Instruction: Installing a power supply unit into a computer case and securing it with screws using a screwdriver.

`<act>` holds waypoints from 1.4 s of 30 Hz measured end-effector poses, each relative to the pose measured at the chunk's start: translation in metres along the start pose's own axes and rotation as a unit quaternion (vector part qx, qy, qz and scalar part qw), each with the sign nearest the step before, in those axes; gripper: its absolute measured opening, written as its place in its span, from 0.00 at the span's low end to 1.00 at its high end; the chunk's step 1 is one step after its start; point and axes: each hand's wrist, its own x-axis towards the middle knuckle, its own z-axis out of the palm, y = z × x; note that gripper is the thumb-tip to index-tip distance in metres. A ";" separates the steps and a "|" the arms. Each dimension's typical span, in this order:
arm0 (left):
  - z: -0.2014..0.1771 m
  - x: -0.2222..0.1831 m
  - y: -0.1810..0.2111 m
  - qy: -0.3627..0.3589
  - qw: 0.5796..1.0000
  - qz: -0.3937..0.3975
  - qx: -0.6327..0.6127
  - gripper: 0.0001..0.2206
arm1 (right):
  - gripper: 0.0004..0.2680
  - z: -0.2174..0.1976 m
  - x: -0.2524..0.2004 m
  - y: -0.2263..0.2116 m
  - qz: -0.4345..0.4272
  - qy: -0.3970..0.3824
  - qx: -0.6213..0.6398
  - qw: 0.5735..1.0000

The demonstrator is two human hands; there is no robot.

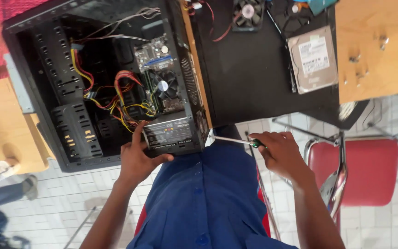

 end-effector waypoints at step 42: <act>0.006 0.008 -0.009 -0.006 0.999 -0.046 0.014 0.62 | 0.16 -0.049 0.033 -0.026 -0.055 -0.069 -0.168 0.982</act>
